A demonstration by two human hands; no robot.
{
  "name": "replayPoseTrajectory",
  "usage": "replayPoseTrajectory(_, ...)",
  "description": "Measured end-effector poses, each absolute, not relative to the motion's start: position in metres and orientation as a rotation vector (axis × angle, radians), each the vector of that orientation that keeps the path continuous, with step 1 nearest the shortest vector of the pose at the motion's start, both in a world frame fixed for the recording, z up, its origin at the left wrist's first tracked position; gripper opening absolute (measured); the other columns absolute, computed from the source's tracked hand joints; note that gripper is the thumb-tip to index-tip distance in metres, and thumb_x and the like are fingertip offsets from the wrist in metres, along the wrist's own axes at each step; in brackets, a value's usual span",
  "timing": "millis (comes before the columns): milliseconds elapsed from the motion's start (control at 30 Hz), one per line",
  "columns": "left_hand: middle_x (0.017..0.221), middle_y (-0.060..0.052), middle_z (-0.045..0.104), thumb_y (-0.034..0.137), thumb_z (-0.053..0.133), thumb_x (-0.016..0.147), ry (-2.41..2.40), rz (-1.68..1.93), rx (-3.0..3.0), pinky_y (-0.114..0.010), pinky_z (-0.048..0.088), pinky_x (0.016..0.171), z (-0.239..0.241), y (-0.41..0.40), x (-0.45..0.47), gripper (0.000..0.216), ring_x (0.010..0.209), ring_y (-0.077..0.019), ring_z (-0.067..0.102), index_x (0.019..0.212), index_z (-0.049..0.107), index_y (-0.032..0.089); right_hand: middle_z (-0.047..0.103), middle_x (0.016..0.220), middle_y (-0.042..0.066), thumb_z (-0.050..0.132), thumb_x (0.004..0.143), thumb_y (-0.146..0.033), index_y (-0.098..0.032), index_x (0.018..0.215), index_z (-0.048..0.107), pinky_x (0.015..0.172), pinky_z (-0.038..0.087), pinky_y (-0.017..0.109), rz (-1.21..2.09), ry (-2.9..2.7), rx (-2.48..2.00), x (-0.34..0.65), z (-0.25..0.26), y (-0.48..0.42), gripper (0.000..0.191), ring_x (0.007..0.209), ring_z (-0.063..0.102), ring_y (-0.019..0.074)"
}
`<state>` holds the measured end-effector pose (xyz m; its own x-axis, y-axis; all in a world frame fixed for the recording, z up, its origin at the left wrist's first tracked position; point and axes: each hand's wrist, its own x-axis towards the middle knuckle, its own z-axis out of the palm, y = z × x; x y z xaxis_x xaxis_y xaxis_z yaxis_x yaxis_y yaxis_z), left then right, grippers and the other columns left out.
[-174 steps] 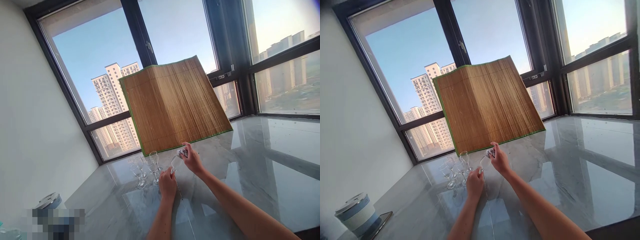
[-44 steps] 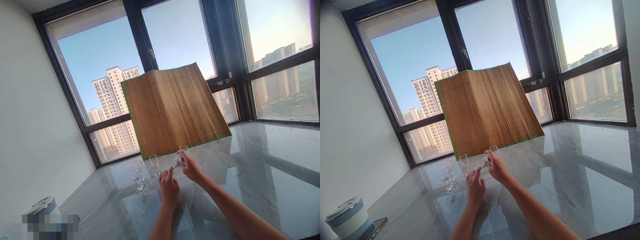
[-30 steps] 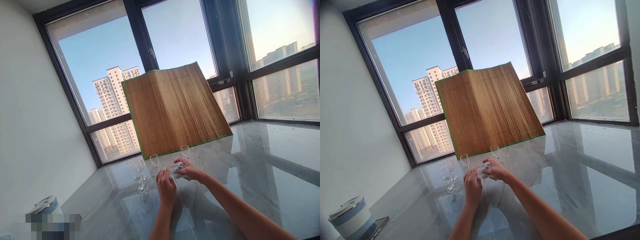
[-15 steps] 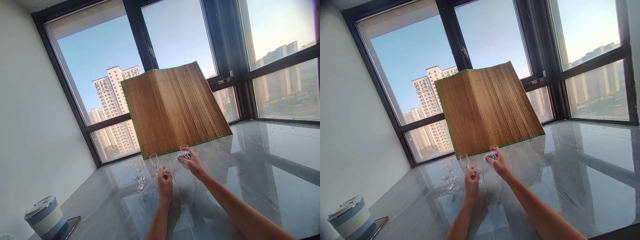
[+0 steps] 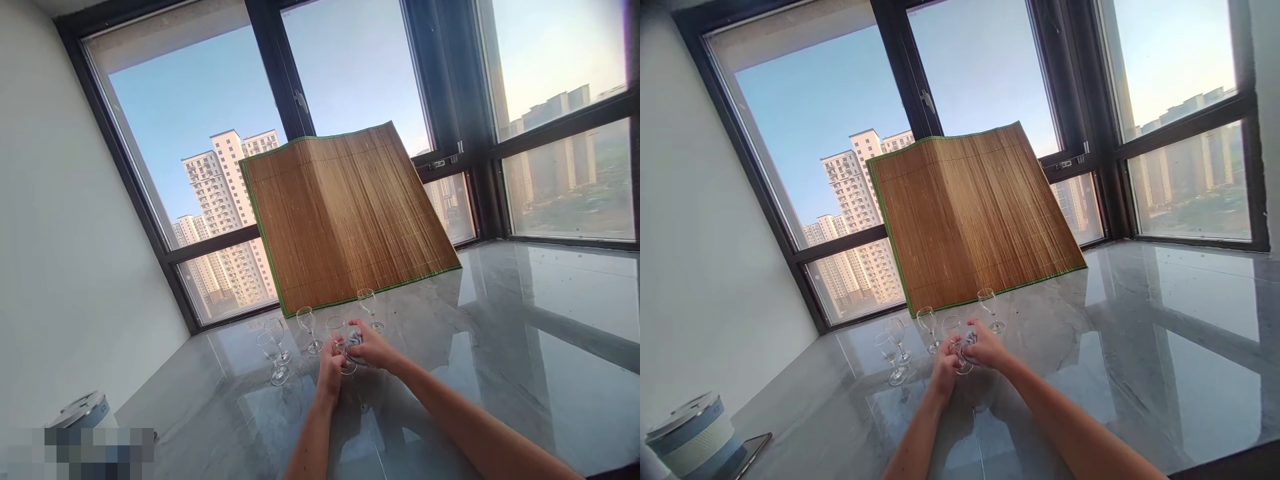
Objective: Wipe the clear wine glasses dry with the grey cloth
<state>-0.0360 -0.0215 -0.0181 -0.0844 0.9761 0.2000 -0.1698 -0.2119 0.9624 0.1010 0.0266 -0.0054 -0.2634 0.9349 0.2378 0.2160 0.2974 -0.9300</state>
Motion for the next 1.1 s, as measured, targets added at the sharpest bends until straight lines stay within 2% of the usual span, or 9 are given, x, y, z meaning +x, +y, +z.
replayPoseTrajectory(167,0.102,-0.005,0.065,0.013,0.049,0.052,0.820,1.390,1.173,-0.028,0.046,0.079,-0.013,-0.037,-0.033,0.064,0.091,-0.0186,0.059,0.114,0.059,0.017,0.070,0.081,0.001,0.070,0.051,-0.020,-0.016,0.099,0.063,0.065,0.046,0.026,1.138,-1.662,-0.956,0.088,-0.019,0.025,0.048,0.074,0.063,0.0192)
replayPoseTrajectory(300,0.110,-0.007,0.064,0.015,0.050,0.054,0.895,1.394,1.222,-0.032,0.045,0.091,-0.018,-0.036,-0.030,0.067,0.103,-0.0215,0.058,0.121,0.058,0.016,0.071,0.076,0.002,0.066,0.054,-0.022,-0.016,0.086,0.068,0.066,0.046,0.027,1.009,-1.639,-0.958,0.081,-0.023,0.023,0.033,0.073,0.063,0.0193)
replayPoseTrajectory(400,0.111,-0.009,0.064,0.014,0.050,0.056,1.063,1.447,1.361,-0.034,0.045,0.094,-0.017,-0.034,-0.029,0.064,0.107,-0.0239,0.058,0.120,0.059,0.015,0.069,0.070,0.001,0.063,0.054,-0.019,-0.018,0.077,0.068,0.063,0.045,0.026,0.927,-1.575,-1.055,0.080,-0.021,0.023,0.023,0.069,0.062,0.0189)
replayPoseTrajectory(533,0.109,-0.011,0.059,0.015,0.048,0.064,1.461,1.816,1.702,-0.038,0.044,0.093,-0.001,-0.042,-0.041,0.042,0.106,-0.0253,0.055,0.104,0.064,0.016,0.067,0.069,0.001,0.058,0.056,-0.015,-0.020,0.077,0.067,0.060,0.043,0.025,0.831,-1.463,-1.244,0.092,-0.017,0.024,0.024,0.066,0.061,0.0178)
replayPoseTrajectory(633,0.104,-0.010,0.053,0.017,0.048,0.070,1.806,2.240,1.779,-0.044,0.038,0.099,0.012,-0.052,-0.057,0.029,0.108,-0.0269,0.048,0.096,0.059,0.018,0.067,0.074,0.004,0.057,0.060,-0.018,-0.021,0.080,0.066,0.059,0.042,0.028,0.749,-1.362,-1.424,0.107,-0.012,0.026,0.022,0.067,0.062,0.0198)
replayPoseTrajectory(767,0.112,-0.011,0.046,0.019,0.051,0.064,2.175,2.567,1.179,-0.051,0.031,0.103,0.017,-0.050,-0.081,0.045,0.114,-0.0303,0.040,0.108,0.047,0.020,0.069,0.080,0.008,0.057,0.068,-0.026,-0.023,0.086,0.066,0.057,0.041,0.031,0.735,-1.286,-1.569,0.124,-0.006,0.029,0.020,0.068,0.064,0.0235)
replayPoseTrajectory(900,0.109,-0.009,0.044,0.022,0.059,0.059,2.154,2.468,0.580,-0.051,0.035,0.097,0.011,-0.038,-0.101,0.056,0.112,-0.0325,0.041,0.111,0.039,0.024,0.071,0.090,0.008,0.057,0.071,-0.028,-0.025,0.093,0.065,0.062,0.044,0.032,0.713,-1.316,-1.669,0.130,0.000,0.030,0.024,0.080,0.067,0.0260)
replayPoseTrajectory(1100,0.122,-0.013,0.040,0.022,0.063,0.056,2.119,2.353,0.257,-0.054,0.037,0.098,0.005,-0.030,-0.115,0.063,0.120,-0.0387,0.042,0.113,0.037,0.025,0.071,0.094,0.007,0.056,0.073,-0.028,-0.026,0.099,0.065,0.067,0.045,0.031,0.670,-1.371,-1.734,0.132,0.003,0.028,0.028,0.089,0.067,0.0262)
